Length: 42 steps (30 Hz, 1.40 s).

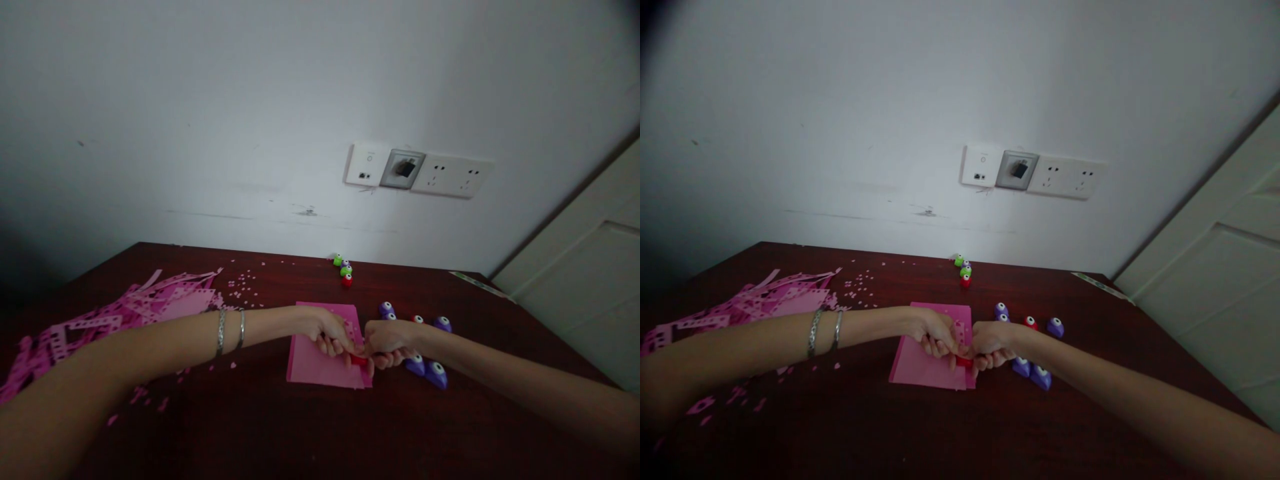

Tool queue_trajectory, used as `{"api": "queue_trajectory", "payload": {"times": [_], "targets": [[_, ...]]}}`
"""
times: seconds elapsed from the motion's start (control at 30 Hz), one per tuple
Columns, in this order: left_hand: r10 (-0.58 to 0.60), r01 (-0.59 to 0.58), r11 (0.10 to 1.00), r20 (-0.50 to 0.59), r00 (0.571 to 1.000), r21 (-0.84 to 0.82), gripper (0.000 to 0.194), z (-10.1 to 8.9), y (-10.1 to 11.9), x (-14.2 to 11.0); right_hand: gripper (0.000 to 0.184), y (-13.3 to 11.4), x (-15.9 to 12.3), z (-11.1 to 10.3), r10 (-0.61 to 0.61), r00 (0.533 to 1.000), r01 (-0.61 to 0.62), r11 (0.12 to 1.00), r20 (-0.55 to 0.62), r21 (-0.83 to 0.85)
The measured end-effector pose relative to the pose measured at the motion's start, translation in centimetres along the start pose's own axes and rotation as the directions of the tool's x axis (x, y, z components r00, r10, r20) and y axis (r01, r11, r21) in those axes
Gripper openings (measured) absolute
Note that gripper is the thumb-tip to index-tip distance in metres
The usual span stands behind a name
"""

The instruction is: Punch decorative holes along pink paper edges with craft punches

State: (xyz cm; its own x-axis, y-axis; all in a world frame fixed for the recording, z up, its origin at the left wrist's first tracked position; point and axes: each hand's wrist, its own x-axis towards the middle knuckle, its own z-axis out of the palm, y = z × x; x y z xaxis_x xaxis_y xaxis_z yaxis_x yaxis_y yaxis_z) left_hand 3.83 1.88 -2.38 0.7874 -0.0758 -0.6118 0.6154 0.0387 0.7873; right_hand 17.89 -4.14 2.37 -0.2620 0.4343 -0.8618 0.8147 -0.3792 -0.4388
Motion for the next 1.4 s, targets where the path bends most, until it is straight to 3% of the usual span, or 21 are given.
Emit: {"api": "queue_trajectory", "payload": {"times": [0.17, 0.37, 0.57, 0.7, 0.93, 1.07, 1.2, 1.4], "targets": [[0.048, -0.051, 0.998, 0.071, 0.996, 0.040, 0.047, -0.4, -0.5, 0.7, 0.039, 0.5, 0.4, -0.3, -0.011, 1.000, 0.011, 1.000, 0.021, 0.006], [0.068, -0.067, 0.997, 0.049, 0.996, -0.027, 0.044, -0.4, -0.8, 0.7, 0.035, 0.2, 0.0, -0.2, -0.032, 0.999, 0.031, 0.999, 0.043, 0.007], [0.001, -0.007, 0.994, -0.056, 0.998, -0.107, 0.038, 0.3, -0.1, -0.1, 0.036, 0.6, -0.2, 0.4, -0.079, 0.995, 0.078, 0.997, -0.055, -0.010], [-0.029, 0.019, 0.997, -0.142, 0.989, -0.071, 0.040, 1.0, 0.0, -0.5, 0.040, 1.5, 0.0, 1.0, -0.121, 0.979, 0.117, 0.992, -0.163, -0.035], [-0.004, 0.014, 1.000, -0.436, 0.900, 0.020, 0.044, 3.4, 0.2, -1.4, 0.048, 3.0, 0.6, 1.6, -0.194, 0.933, 0.177, 0.981, -0.302, -0.084], [0.045, 0.014, 0.995, -0.542, 0.839, 0.104, 0.043, 4.4, 0.4, -1.8, 0.044, 3.3, 0.8, 1.7, -0.233, 0.903, 0.209, 0.972, -0.362, -0.105], [0.098, 0.028, 0.981, -0.615, 0.782, 0.192, 0.048, 4.1, -0.1, -1.5, 0.033, 3.2, 0.7, 1.8, -0.266, 0.867, 0.247, 0.964, -0.421, -0.100], [0.130, 0.013, 0.973, -0.597, 0.792, 0.229, 0.051, 3.7, 0.1, -1.5, 0.035, 2.9, 0.5, 2.0, -0.284, 0.841, 0.281, 0.957, -0.461, -0.077]]}}
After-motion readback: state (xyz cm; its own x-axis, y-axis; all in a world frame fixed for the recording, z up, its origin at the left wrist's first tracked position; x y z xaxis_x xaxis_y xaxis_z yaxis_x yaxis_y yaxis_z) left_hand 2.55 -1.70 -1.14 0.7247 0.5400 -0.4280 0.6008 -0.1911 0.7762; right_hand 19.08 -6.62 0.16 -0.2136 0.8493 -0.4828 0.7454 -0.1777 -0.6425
